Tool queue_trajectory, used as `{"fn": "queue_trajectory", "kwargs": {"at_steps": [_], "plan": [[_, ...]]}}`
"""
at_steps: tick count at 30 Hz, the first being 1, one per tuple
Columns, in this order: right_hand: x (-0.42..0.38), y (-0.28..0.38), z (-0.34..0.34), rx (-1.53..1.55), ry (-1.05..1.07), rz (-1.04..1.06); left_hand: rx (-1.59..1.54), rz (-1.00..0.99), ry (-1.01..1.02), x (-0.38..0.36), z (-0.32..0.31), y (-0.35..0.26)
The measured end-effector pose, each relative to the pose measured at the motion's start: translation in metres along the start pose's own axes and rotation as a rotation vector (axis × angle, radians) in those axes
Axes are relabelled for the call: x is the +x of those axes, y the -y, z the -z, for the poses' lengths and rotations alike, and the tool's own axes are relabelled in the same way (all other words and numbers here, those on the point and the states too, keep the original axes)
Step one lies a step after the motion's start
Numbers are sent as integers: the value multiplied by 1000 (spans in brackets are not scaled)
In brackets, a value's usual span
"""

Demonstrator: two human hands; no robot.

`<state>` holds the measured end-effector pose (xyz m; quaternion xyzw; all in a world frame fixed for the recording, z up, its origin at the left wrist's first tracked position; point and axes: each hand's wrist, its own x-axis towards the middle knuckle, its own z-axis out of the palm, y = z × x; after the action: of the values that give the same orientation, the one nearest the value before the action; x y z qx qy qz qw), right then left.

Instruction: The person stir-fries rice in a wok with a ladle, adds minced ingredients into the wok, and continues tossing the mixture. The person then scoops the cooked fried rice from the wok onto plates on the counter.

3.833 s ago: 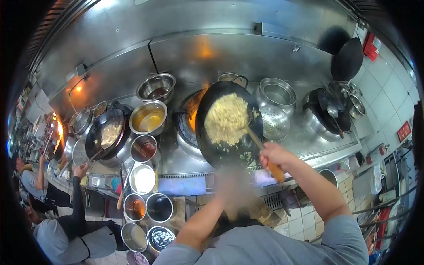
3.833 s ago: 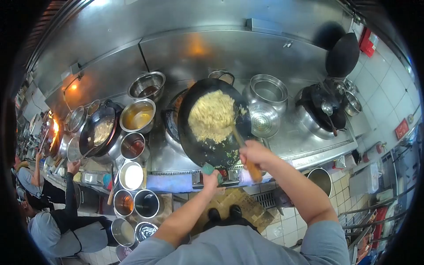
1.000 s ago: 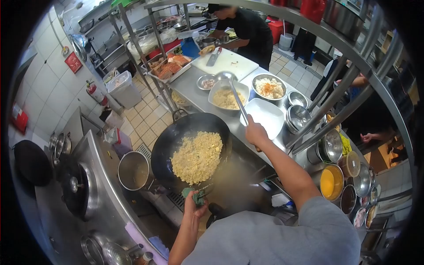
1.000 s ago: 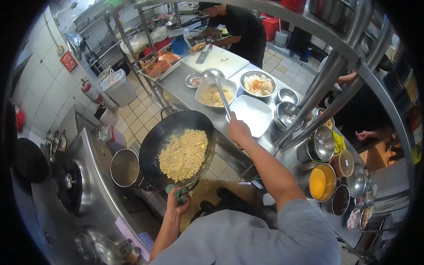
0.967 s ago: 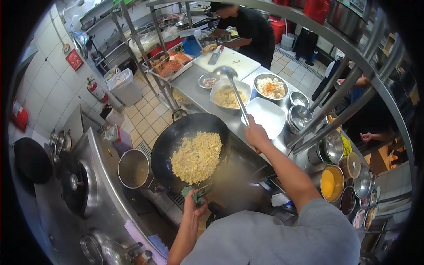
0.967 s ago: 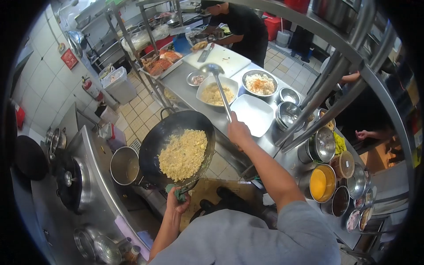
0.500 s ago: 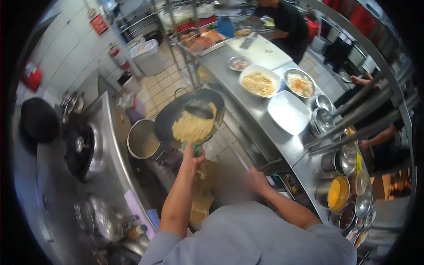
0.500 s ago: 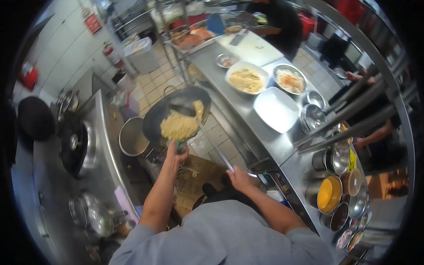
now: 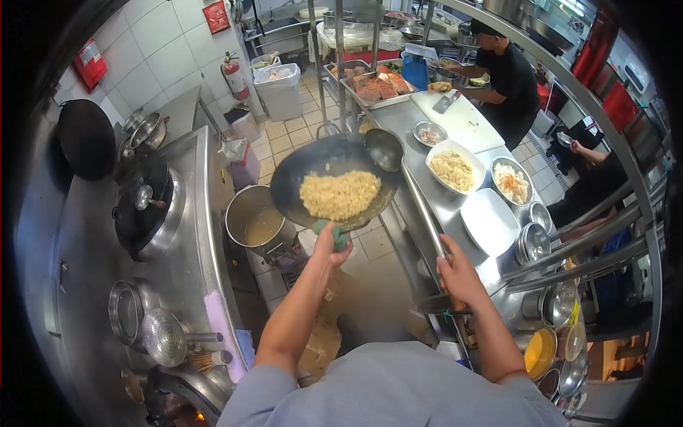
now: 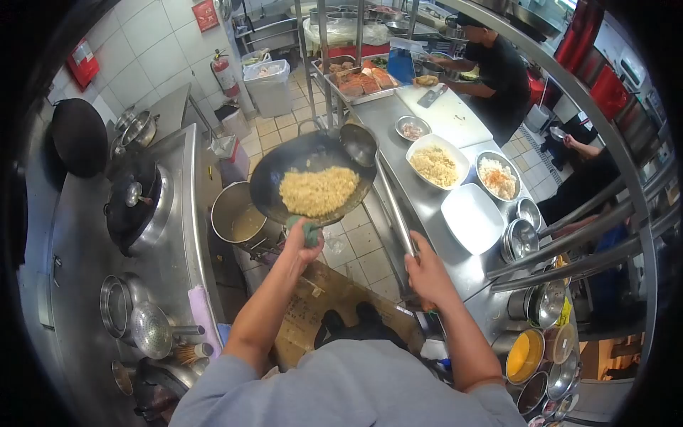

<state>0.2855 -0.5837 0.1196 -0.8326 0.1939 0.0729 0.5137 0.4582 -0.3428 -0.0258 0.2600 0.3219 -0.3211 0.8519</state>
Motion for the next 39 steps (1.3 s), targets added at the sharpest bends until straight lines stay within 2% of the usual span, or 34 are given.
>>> {"fn": "queue_trajectory", "kwargs": {"at_steps": [1,2,5,6,7,8,9,11,12,13,15,18,21,23,24,25,27,33,35,36,38,39], "plan": [[3,6,-1,-3,-12,-17,5,-33,12,-1,-3,-2],[16,-22,-8,-179,-43,120,37,-97,22,-7,2,5],[13,-30,-49,-356,-140,160,344,-302,-109,-11,69,63],[10,-35,-66,-320,-84,172,507,-361,-164,-15,88,82],[8,-35,-83,-286,-25,183,438,-445,-160,-20,94,98],[-7,-2,-84,-68,175,21,452,-396,-153,-10,112,100],[1,2,-82,-70,179,23,465,-344,-150,2,128,99],[6,0,-76,852,512,-342,305,-109,-71,-35,96,70],[5,-3,-71,1026,569,-427,244,-48,-94,-49,78,63],[-3,-6,-66,1031,564,-434,247,-41,-98,-58,81,65],[-24,-16,-54,933,566,-462,62,123,-60,-69,84,70],[-73,-36,-30,969,576,-453,70,133,-132,-103,75,81],[-87,-98,-50,895,548,-539,74,142,-170,-98,95,96],[-85,-88,-43,1000,546,-581,97,107,-243,-95,111,106],[-83,-92,-40,1067,559,-604,38,186,-99,-79,138,107],[-81,-96,-32,1139,562,-619,71,204,-83,-84,132,107],[-80,-92,-6,1258,550,-626,141,101,-141,-93,117,112],[-80,-60,84,1253,453,-431,122,147,-122,-86,77,119],[-70,-61,103,1040,273,-300,111,140,-91,-82,63,123],[-62,-60,103,1043,270,-295,90,131,-60,-80,57,126],[-37,-65,96,587,25,-103,72,123,-27,-79,45,133],[-18,-74,103,588,22,-98,70,125,-14,-82,38,136]]}}
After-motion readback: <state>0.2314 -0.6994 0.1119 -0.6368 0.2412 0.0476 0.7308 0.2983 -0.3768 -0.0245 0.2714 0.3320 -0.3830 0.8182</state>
